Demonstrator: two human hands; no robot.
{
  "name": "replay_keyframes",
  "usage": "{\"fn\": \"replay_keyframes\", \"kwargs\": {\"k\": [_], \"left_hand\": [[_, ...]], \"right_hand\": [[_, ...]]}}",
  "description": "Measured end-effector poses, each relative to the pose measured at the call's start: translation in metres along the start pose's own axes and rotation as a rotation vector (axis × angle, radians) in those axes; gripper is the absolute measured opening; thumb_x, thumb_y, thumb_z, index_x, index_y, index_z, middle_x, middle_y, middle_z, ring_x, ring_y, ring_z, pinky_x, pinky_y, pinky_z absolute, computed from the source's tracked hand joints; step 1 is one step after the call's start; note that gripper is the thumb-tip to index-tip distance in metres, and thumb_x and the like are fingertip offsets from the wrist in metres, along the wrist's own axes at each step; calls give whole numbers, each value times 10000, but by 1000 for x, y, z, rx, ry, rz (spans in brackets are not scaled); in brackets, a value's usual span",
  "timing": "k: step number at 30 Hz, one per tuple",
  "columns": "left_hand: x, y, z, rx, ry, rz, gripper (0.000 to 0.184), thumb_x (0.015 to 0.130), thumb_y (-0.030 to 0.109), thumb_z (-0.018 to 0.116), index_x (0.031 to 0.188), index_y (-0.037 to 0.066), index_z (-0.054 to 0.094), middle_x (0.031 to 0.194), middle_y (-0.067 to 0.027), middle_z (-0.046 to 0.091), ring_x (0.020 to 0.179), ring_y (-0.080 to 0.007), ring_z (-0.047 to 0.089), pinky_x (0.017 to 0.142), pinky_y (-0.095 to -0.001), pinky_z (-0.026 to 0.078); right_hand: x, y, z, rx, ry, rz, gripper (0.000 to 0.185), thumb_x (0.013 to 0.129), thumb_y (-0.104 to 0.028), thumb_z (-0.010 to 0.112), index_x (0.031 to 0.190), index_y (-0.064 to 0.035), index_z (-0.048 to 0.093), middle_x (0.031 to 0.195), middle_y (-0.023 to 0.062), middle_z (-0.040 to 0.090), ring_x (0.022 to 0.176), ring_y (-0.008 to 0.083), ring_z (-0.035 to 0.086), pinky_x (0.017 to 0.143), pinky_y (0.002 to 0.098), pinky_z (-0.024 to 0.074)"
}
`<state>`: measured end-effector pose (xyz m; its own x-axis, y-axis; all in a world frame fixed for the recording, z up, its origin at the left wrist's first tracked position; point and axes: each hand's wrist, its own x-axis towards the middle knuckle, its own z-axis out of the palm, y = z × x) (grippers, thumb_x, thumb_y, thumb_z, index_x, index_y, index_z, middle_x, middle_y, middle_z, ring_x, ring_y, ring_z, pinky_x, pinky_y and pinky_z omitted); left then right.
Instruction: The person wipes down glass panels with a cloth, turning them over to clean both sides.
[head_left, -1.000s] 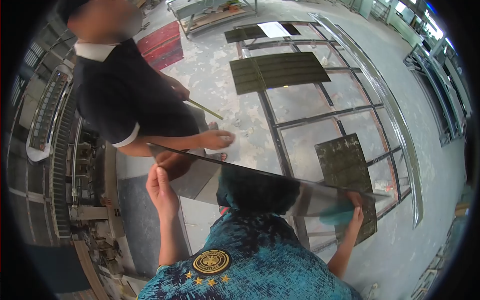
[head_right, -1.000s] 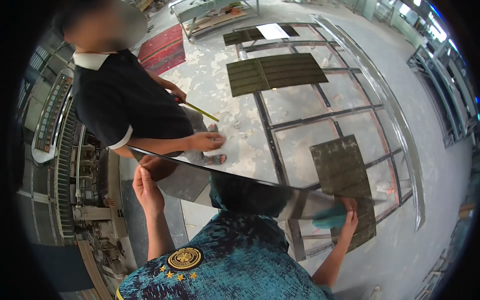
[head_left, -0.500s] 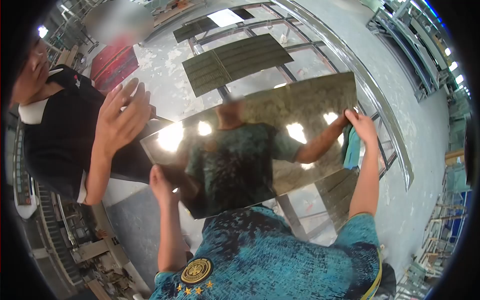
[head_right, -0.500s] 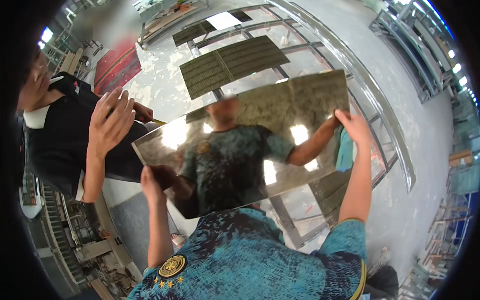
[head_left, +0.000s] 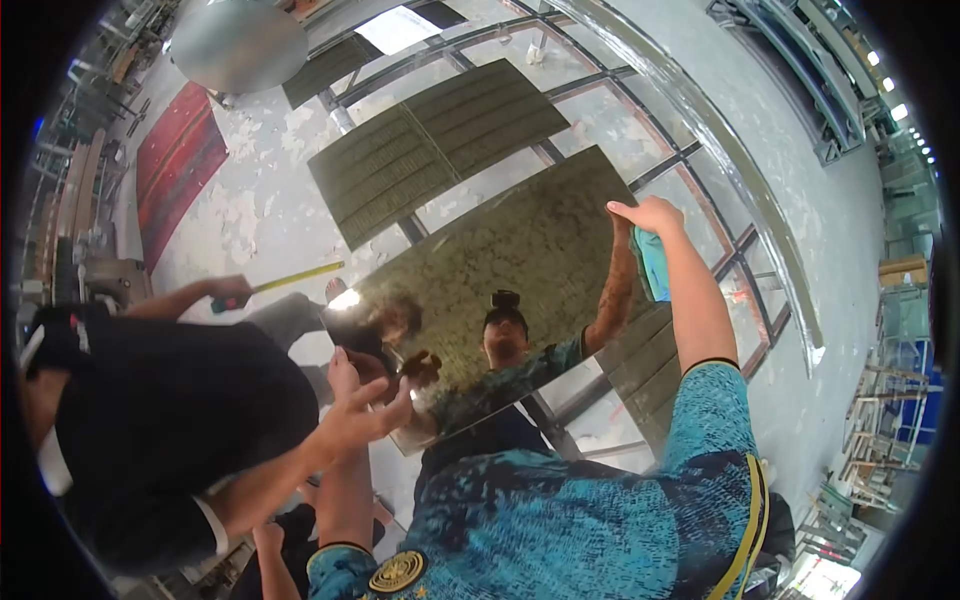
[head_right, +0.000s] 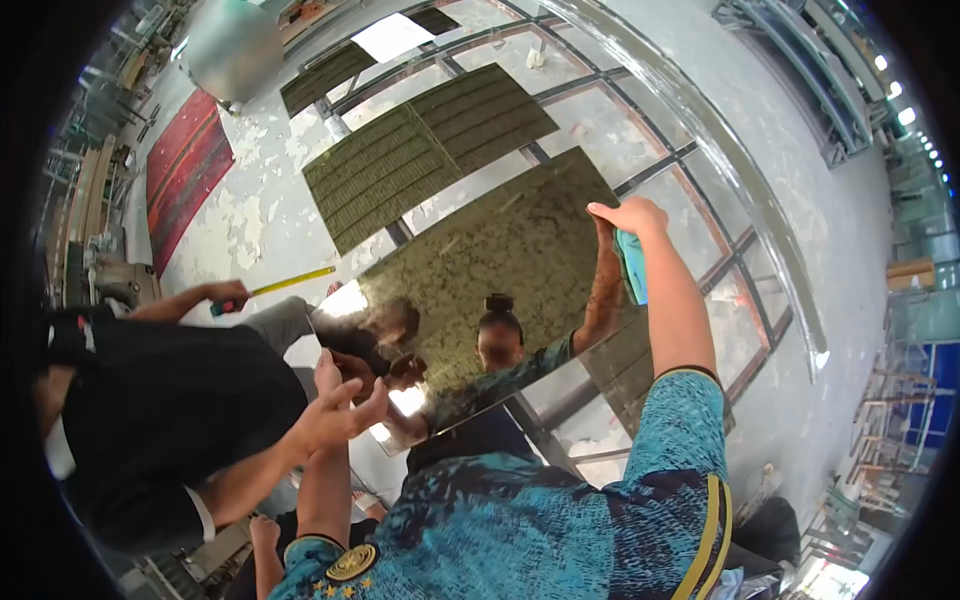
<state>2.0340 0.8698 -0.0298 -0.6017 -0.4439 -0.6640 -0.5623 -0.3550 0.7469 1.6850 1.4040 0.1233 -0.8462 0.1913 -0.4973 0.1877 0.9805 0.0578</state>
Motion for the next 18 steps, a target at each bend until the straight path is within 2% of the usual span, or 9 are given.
{"fn": "replay_keyframes", "kwargs": {"k": [1,2,6,8,9,10,12,18], "left_hand": [[13,-3,5,65,79,43,384,1034,404,425,1050,62,599,911,-55,608,844,-154,569,758,-293,471],[28,-9,9,133,160,81,391,1040,403,417,1040,58,601,897,-53,608,835,-154,569,754,-302,474],[97,-39,26,85,351,196,351,1048,360,428,1028,45,583,920,-47,582,854,-167,571,776,-346,508],[103,-20,47,-118,381,57,361,1047,332,441,1106,14,600,988,-65,616,897,-179,577,809,-343,489],[98,-19,56,-206,396,-31,372,1046,319,447,1144,-2,609,1022,-74,632,918,-184,579,825,-341,479],[103,-22,56,-170,373,16,395,1041,323,466,1218,-12,578,1159,-92,608,1042,-206,569,917,-357,464],[96,-11,73,-226,344,-36,413,1041,319,471,1283,-8,539,1264,-109,566,1162,-211,533,988,-347,439],[98,-7,98,-213,425,-27,424,1049,322,447,1309,-7,513,1312,-120,540,1205,-218,517,1014,-351,429]], "right_hand": [[32,0,12,9,44,-46,1126,641,-931,487,1149,57,669,1217,260,637,1160,365,615,950,433,481],[42,-7,6,24,-34,-48,1139,638,-931,490,1182,57,652,1262,262,611,1192,361,596,969,440,469],[113,-22,14,-52,-105,-20,1155,636,-946,465,1187,52,653,1265,250,616,1191,365,596,972,441,468],[141,-17,22,-41,-53,-86,1181,619,-955,472,1201,58,643,1272,244,614,1209,362,584,985,437,456],[155,-17,24,-63,-105,-72,1153,626,-957,463,1209,20,653,1279,203,622,1210,348,584,974,433,455],[163,-17,24,-87,-157,-54,1126,634,-958,454,1218,-18,662,1285,163,631,1210,335,584,963,429,454],[172,-13,30,-100,-107,-54,1113,636,-956,456,1197,-19,673,1261,164,644,1183,342,599,943,428,465],[199,-13,35,-95,-105,-73,1076,643,-949,463,1179,-43,688,1229,160,661,1122,345,632,891,447,485]]}}
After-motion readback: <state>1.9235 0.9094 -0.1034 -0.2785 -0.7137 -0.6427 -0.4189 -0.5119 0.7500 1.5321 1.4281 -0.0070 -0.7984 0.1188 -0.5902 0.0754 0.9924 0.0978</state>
